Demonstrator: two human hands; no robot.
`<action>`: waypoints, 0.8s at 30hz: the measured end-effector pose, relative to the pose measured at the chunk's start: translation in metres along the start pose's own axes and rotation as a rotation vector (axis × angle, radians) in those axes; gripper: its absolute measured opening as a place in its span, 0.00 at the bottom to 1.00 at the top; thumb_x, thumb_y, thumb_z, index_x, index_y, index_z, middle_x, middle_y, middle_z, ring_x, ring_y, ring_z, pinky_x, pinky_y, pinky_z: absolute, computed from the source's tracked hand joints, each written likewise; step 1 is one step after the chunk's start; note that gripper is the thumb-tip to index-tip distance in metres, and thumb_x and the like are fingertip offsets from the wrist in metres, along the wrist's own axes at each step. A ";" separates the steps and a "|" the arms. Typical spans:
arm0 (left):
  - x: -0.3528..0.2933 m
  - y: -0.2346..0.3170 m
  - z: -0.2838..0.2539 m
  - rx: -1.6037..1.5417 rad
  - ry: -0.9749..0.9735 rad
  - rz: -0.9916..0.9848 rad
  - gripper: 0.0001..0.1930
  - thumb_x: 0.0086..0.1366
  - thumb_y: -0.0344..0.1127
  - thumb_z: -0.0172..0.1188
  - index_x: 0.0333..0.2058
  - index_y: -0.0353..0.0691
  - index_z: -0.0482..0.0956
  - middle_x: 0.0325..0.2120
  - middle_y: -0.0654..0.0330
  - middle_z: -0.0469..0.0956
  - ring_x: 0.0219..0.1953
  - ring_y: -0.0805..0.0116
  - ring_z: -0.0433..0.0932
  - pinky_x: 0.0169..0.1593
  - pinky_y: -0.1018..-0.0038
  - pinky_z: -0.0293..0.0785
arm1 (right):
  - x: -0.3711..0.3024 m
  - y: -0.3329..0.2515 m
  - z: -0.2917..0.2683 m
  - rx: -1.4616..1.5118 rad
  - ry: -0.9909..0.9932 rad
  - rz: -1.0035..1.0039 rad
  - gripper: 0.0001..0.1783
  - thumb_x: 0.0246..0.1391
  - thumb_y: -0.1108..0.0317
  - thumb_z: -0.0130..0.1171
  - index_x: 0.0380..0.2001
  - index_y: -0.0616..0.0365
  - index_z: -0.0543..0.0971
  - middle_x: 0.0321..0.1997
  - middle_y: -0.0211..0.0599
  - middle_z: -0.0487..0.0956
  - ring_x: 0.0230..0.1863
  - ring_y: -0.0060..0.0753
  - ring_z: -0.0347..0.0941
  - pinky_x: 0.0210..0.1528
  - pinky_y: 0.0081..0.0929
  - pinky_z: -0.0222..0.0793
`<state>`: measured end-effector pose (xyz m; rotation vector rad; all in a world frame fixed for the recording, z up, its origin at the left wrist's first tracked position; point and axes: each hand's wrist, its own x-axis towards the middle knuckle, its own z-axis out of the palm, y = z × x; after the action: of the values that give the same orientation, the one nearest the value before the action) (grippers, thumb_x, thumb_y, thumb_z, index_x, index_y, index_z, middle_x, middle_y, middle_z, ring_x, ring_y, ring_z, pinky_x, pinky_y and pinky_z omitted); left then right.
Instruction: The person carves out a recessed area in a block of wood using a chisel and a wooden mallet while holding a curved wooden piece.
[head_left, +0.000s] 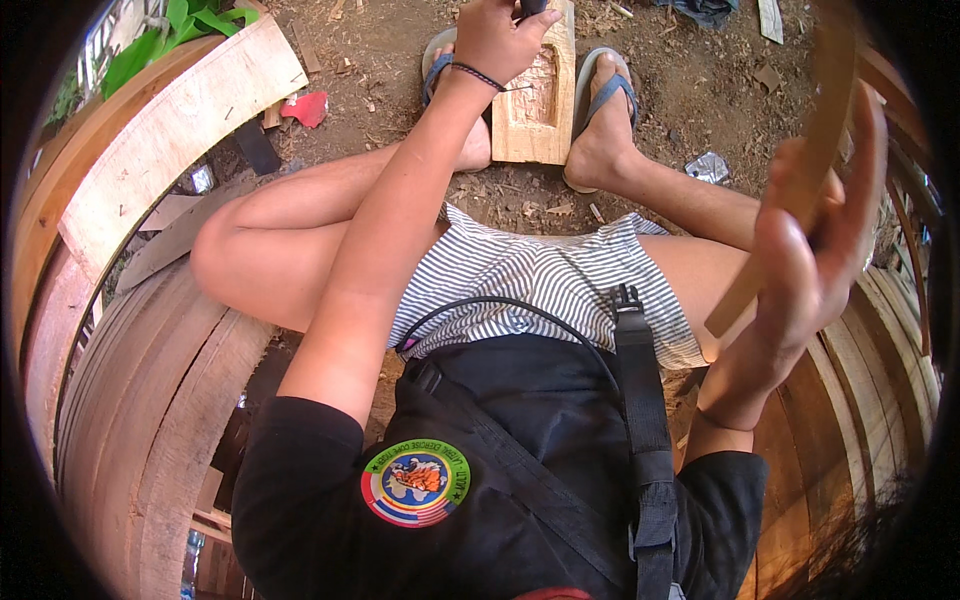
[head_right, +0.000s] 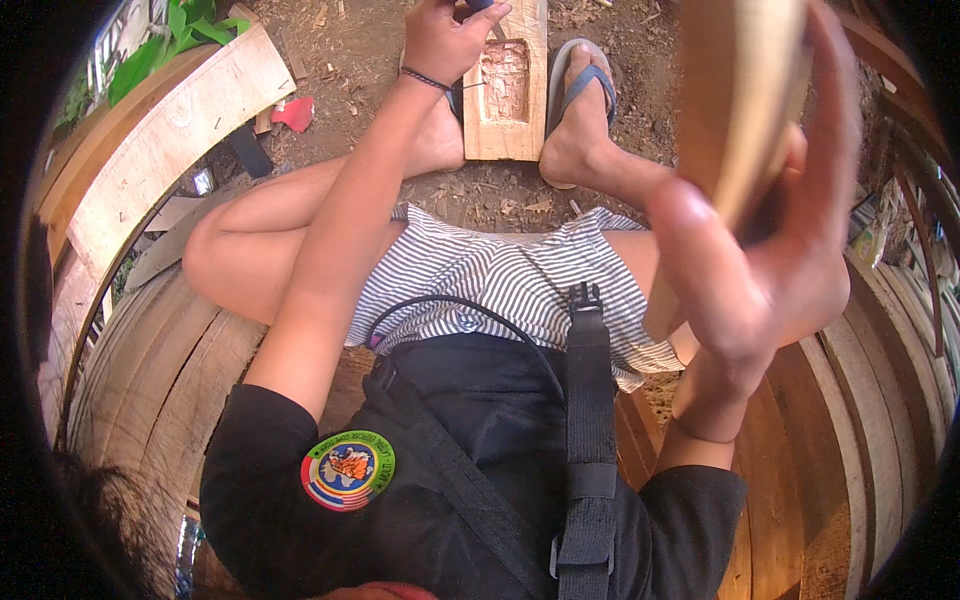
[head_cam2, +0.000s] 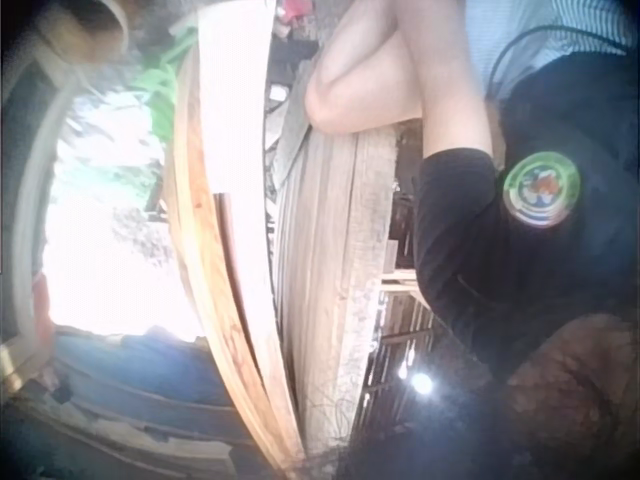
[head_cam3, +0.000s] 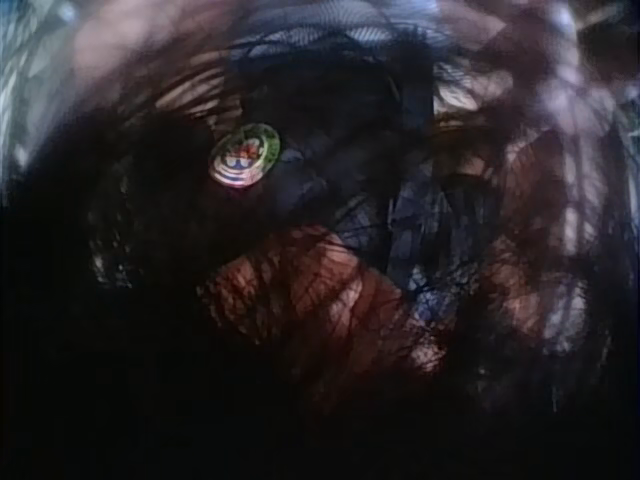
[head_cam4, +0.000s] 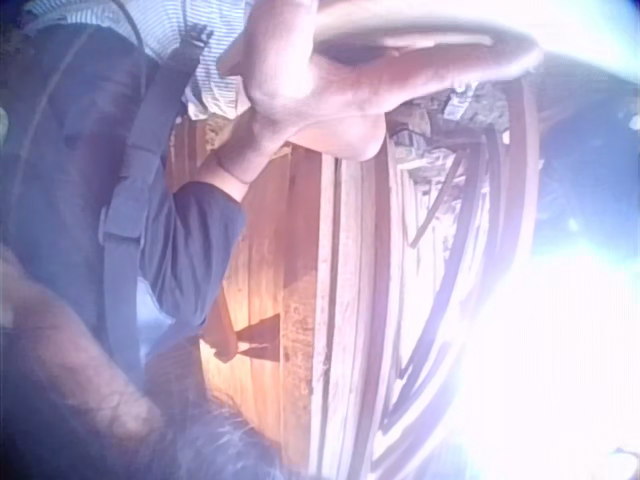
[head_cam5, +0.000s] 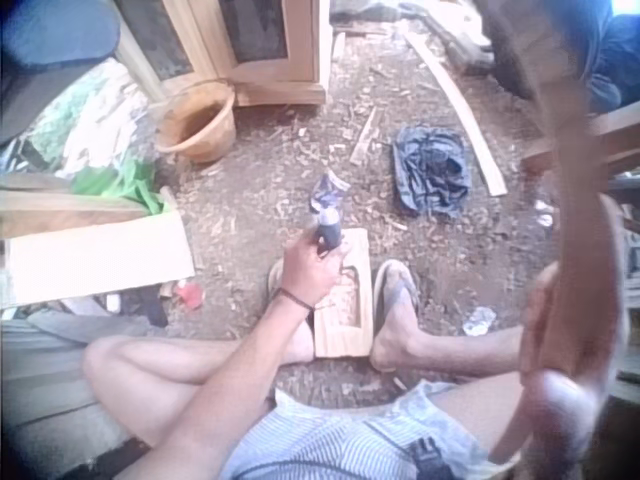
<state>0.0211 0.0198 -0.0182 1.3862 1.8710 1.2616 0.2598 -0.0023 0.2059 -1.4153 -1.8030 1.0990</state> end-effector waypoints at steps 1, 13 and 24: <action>0.001 0.002 -0.001 0.037 -0.022 -0.002 0.15 0.57 0.34 0.67 0.42 0.38 0.77 0.29 0.50 0.82 0.31 0.56 0.84 0.34 0.64 0.79 | 0.001 0.004 -0.003 -0.001 -0.013 -0.007 0.50 0.42 0.54 0.63 0.70 0.54 0.59 0.46 0.46 0.78 0.43 0.38 0.77 0.47 0.35 0.73; 0.005 -0.008 -0.008 0.108 -0.072 0.083 0.19 0.53 0.36 0.68 0.43 0.43 0.74 0.28 0.47 0.81 0.30 0.45 0.82 0.33 0.56 0.77 | 0.034 0.047 0.033 0.165 -0.063 -0.465 0.49 0.34 0.66 0.68 0.65 0.62 0.65 0.46 0.48 0.80 0.42 0.33 0.79 0.45 0.28 0.75; 0.055 -0.087 -0.043 -0.468 0.039 -0.667 0.14 0.62 0.27 0.64 0.40 0.26 0.69 0.38 0.48 0.78 0.39 0.52 0.83 0.40 0.63 0.88 | 0.029 0.111 -0.019 -0.068 -0.078 0.282 0.44 0.47 0.62 0.63 0.69 0.54 0.62 0.53 0.46 0.79 0.44 0.31 0.78 0.47 0.28 0.73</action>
<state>-0.0746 0.0490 -0.0681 0.4385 1.6941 1.2471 0.3214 0.0403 0.1165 -1.7286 -1.7455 1.2584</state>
